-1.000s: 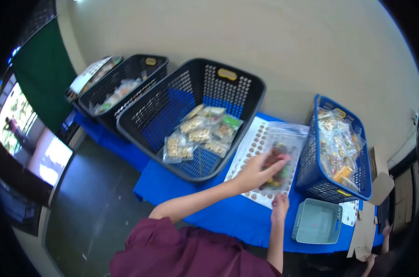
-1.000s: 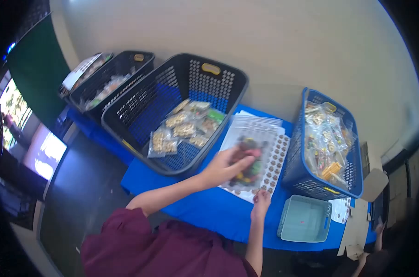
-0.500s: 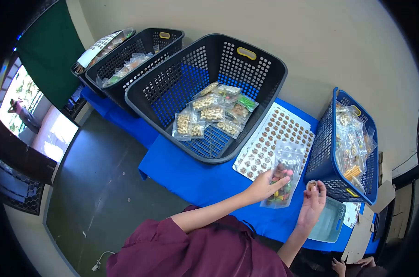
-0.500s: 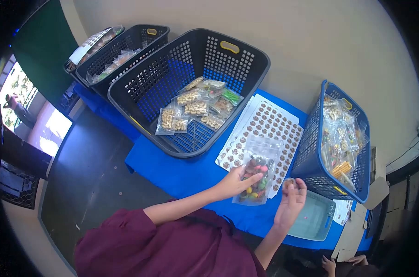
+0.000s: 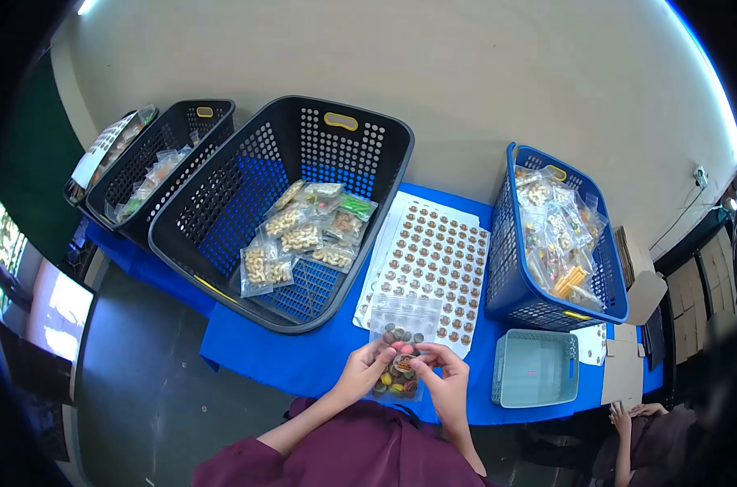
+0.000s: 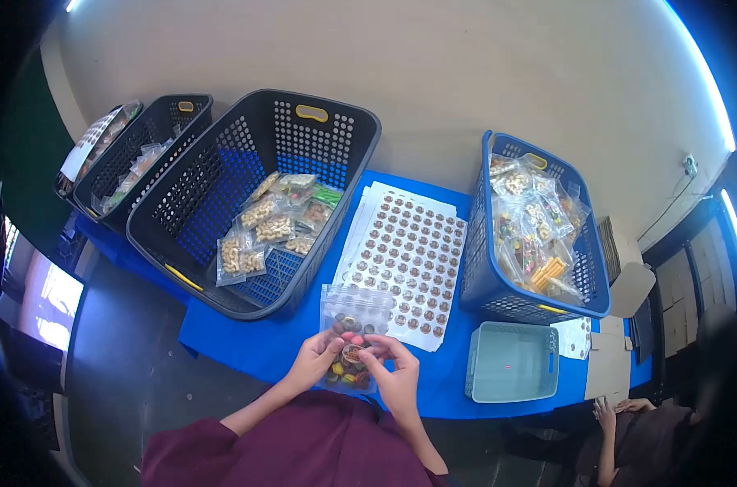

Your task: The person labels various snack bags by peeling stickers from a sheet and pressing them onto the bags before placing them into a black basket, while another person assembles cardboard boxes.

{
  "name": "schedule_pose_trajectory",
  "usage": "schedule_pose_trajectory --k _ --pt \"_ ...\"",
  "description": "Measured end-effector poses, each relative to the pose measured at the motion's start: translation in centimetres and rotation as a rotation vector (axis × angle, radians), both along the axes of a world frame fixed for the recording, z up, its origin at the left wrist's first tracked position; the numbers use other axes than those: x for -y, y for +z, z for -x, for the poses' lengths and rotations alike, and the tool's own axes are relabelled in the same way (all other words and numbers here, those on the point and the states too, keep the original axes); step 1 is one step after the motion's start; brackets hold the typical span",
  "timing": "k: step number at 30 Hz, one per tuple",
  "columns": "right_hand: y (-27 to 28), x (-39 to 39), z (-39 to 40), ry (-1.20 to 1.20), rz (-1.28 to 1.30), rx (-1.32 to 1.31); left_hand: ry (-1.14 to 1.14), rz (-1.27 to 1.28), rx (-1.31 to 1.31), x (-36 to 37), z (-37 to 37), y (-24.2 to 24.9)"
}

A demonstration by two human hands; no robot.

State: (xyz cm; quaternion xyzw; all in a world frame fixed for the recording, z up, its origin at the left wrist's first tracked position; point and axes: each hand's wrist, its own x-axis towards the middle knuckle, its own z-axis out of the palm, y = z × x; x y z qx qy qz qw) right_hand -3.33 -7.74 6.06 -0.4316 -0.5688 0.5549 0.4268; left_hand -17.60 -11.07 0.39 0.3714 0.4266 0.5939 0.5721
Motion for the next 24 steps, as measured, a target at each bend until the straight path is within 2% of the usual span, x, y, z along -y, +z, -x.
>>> schedule_pose_trajectory --k 6,11,14,22,24 --pt "-0.6 -0.3 0.3 -0.025 -0.013 0.011 0.02 -0.019 -0.113 -0.2 -0.1 0.3" --pt "-1.2 -0.8 -0.5 0.022 0.044 -0.017 -0.051 -0.017 -0.143 -0.6 0.1 0.2" --pt "-1.5 -1.3 -1.3 0.071 0.167 -0.127 -0.097 -0.004 -0.168 -1.2 0.1 0.7" --pt "-0.6 -0.9 -1.7 0.03 0.23 -0.284 -0.122 0.021 -0.239 -2.3 -0.7 1.2" --pt "-0.4 -0.9 -2.0 0.043 0.247 -0.325 -0.059 0.103 -0.083 -3.2 -0.2 -0.3"
